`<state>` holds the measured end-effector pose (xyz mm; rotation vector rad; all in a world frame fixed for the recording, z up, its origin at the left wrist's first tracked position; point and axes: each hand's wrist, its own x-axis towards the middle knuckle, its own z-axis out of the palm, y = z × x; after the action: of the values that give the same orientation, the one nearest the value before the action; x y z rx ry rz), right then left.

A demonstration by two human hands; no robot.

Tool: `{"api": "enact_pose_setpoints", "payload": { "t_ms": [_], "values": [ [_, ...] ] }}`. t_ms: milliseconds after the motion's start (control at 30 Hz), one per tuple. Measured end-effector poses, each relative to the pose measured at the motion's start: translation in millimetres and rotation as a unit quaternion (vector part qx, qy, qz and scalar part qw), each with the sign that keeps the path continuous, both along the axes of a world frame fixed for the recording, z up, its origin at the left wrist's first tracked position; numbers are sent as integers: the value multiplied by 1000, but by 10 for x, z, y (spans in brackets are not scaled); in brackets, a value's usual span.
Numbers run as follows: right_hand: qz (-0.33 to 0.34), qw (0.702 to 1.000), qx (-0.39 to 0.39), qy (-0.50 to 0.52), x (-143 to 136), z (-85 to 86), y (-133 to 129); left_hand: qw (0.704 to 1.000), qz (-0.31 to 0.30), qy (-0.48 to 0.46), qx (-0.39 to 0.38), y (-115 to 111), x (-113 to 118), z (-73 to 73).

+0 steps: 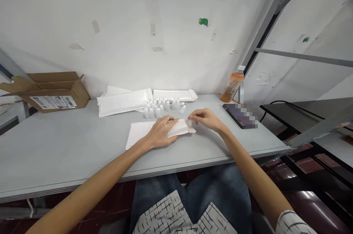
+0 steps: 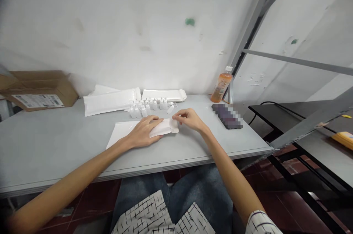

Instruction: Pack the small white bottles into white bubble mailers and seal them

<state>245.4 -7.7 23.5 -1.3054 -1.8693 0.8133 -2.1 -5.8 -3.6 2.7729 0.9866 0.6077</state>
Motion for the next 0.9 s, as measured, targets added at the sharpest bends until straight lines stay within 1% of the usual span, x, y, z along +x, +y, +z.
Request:
{"api": "enact_pose_setpoints", "payload": {
  "t_ms": [100, 133, 167, 233, 300, 367, 400, 467, 500, 567, 633, 700, 733, 800, 900],
  "values": [
    [-107, 990, 47, -77, 90, 13, 233, 1000, -4, -5, 8, 15, -14, 4],
    [-131, 982, 68, -117, 90, -8, 325, 1000, -5, -7, 9, 17, -16, 8],
    [-142, 972, 88, -163, 75, -40, 415, 1000, -7, -9, 8, 16, -16, 13],
    [-134, 950, 110, -260, 14, -119, 566, 1000, -9, -7, 1, 10, -17, 26],
    [-113, 928, 113, -337, -43, -190, 652, 1000, -8, -2, -9, 4, -21, 37],
    [-100, 915, 111, -375, -49, -230, 669, 1000, -9, 4, -13, 4, -31, 41],
    [-98, 913, 113, -378, -25, -236, 657, 1000, -11, 6, -10, 7, -39, 40],
    [-94, 922, 126, -354, 71, -222, 604, 1000, -18, 7, -1, 16, -57, 35],
    [-90, 933, 129, -325, 135, -204, 569, 1000, -20, 6, 5, 22, -66, 32],
    [-79, 962, 118, -233, 266, -156, 487, 1000, -23, 4, 11, 31, -82, 30],
    [-71, 987, 90, -116, 370, -98, 389, 1000, -23, 4, 6, 36, -88, 33],
    [-70, 996, 60, -13, 427, -40, 273, 1000, -22, 7, -2, 34, -84, 41],
    [-68, 996, 46, 23, 437, -14, 211, 1000, -21, 9, -6, 31, -78, 46],
    [-55, 997, 5, 49, 429, 24, 93, 1000, -18, 12, -11, 25, -61, 58],
    [-19, 998, -55, 7, 375, 30, -28, 1000, -12, 20, -18, 14, -36, 71]
  ]
}}
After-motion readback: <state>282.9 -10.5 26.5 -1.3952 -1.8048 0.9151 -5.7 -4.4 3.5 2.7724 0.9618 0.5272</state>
